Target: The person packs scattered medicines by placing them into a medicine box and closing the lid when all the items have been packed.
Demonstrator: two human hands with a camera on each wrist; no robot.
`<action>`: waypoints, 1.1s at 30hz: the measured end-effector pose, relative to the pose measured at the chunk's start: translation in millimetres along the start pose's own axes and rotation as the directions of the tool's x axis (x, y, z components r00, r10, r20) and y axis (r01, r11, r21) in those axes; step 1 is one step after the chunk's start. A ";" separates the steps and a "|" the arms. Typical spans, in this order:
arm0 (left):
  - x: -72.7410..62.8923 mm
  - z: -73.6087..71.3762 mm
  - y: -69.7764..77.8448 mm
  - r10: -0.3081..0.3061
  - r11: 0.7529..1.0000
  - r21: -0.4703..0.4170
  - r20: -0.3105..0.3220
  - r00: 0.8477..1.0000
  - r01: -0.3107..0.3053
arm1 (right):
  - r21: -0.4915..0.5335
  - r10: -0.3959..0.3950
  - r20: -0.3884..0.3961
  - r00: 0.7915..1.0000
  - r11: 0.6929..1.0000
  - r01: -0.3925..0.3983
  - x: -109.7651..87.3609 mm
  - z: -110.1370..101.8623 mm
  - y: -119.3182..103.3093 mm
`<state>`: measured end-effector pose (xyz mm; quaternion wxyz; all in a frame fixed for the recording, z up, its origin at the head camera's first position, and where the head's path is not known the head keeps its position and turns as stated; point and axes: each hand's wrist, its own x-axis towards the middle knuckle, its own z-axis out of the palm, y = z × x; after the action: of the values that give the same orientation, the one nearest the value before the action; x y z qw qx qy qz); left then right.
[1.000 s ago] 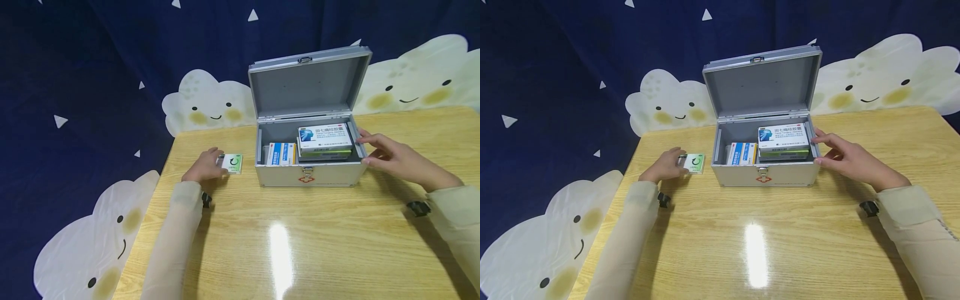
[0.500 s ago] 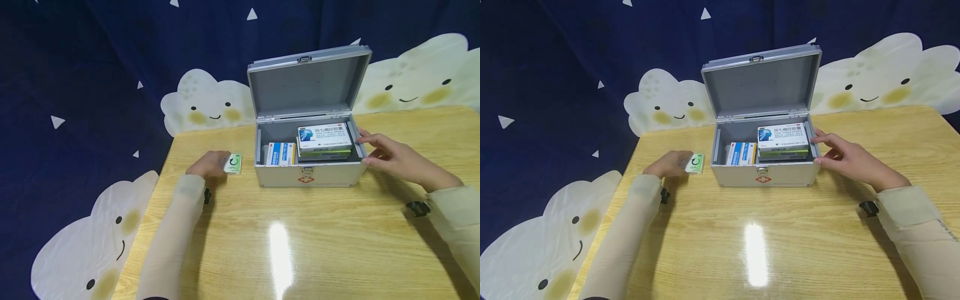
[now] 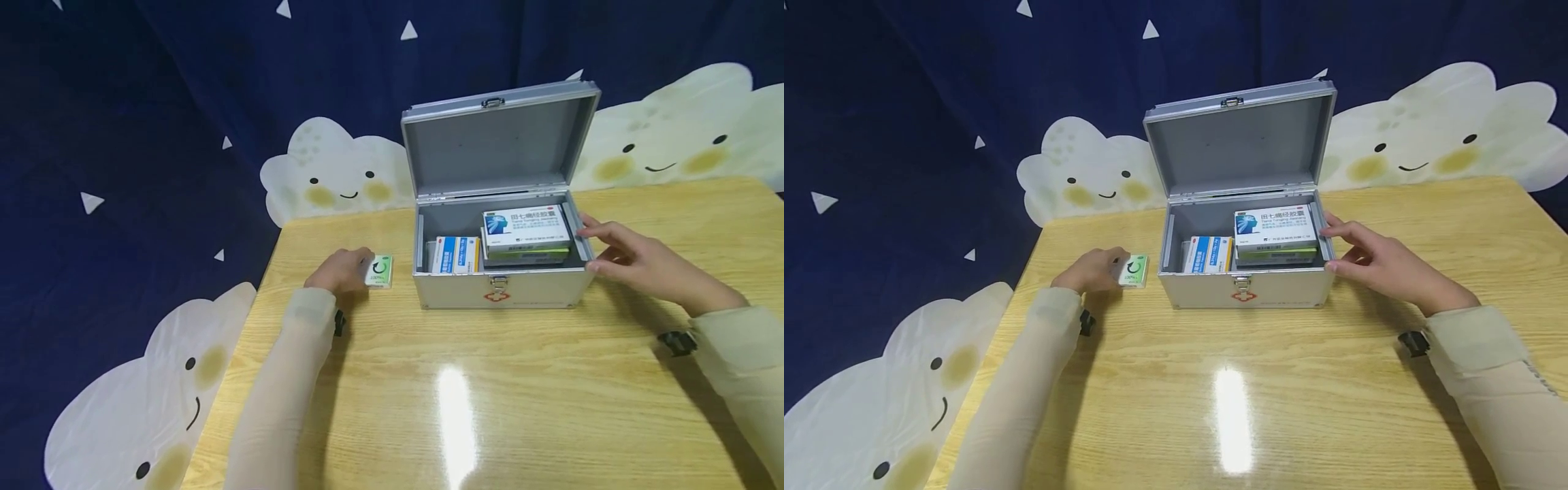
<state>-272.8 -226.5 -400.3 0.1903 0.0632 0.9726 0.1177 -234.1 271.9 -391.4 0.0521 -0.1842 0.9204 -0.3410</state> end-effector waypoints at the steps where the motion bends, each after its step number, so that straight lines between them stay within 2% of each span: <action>1: -0.1 -0.3 0.9 0.001 1.000 0.011 -0.003 1.000 -0.001 | -0.002 0.003 -0.003 1.000 1.000 -0.003 0.0 0.3 0.3; 7: -0.2 -1.6 5.1 0.007 1.000 0.026 -0.011 1.000 -0.007 | 0.018 0.016 -0.012 1.000 1.000 -0.016 -3.5 0.5 2.4; 12: -1.5 0.4 3.7 -0.042 0.999 0.028 0.011 0.999 0.042 | 0.042 0.005 -0.005 1.000 0.999 -0.005 -4.7 5.1 3.5; 15: -1.6 1.6 2.2 -0.050 0.998 0.027 0.011 0.999 0.050 | 0.035 -0.003 -0.018 1.000 0.999 0.004 -4.2 7.8 3.2; 25: -7.7 -7.4 2.9 -0.015 0.999 0.044 0.032 0.999 0.013 | 0.077 -0.027 -0.030 0.999 0.997 0.029 -1.3 6.7 3.3; 27: -9.2 -10.1 5.2 0.012 0.999 0.048 0.027 1.000 -0.013 | 0.075 -0.015 -0.025 1.000 0.997 0.017 -0.7 5.7 3.9; 33: -13.8 -16.7 10.6 0.032 0.998 0.046 -0.007 0.999 -0.032 | 0.059 -0.009 -0.017 1.000 0.998 0.010 1.4 3.4 4.5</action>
<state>-265.7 -222.0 -377.8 0.1832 0.0827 0.9746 0.0987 -236.0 272.5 -396.9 0.0479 -0.1841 0.9094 -0.3698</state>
